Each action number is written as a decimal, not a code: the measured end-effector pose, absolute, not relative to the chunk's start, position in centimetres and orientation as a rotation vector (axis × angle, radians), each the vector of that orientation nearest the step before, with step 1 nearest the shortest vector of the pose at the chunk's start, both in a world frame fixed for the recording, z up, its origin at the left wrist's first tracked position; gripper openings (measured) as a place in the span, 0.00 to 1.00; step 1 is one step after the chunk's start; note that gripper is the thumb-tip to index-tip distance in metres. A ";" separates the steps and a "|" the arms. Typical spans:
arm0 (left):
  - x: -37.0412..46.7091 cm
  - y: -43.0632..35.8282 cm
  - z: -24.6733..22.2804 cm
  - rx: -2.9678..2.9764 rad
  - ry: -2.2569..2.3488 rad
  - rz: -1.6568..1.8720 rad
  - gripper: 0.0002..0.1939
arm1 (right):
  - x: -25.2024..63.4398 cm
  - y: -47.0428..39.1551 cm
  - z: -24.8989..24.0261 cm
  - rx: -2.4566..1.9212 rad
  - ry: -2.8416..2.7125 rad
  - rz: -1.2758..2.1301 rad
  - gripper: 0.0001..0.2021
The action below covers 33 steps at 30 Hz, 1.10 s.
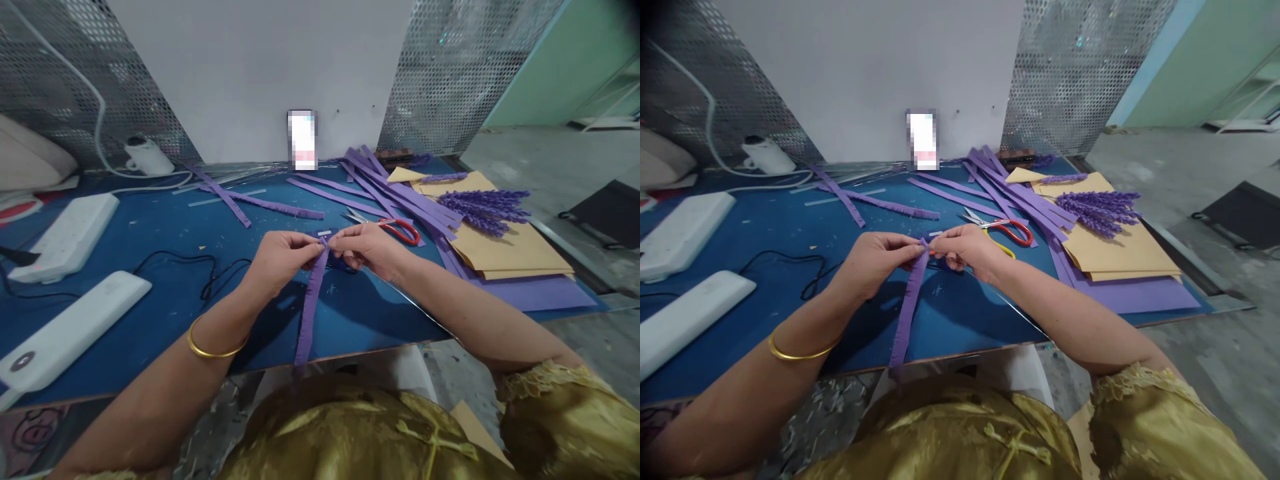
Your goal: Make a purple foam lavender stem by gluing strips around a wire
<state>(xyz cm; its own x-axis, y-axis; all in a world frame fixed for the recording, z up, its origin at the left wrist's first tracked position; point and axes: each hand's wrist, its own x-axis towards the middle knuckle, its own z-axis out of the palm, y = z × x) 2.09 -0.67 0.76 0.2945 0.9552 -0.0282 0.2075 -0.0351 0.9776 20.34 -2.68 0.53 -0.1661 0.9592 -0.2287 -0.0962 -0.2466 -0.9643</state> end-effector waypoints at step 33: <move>2.3 -0.8 0.6 1.178 1.068 0.746 0.11 | 19.7 -4.3 0.4 -1.186 -1.832 0.353 0.05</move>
<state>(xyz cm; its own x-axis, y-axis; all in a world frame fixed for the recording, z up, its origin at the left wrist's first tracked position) 2.28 -0.75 0.63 0.3485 0.9005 -0.2602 0.0655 0.2535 0.9651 19.75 -4.30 0.39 -0.1380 0.8382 0.5277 0.5818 0.4998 -0.6417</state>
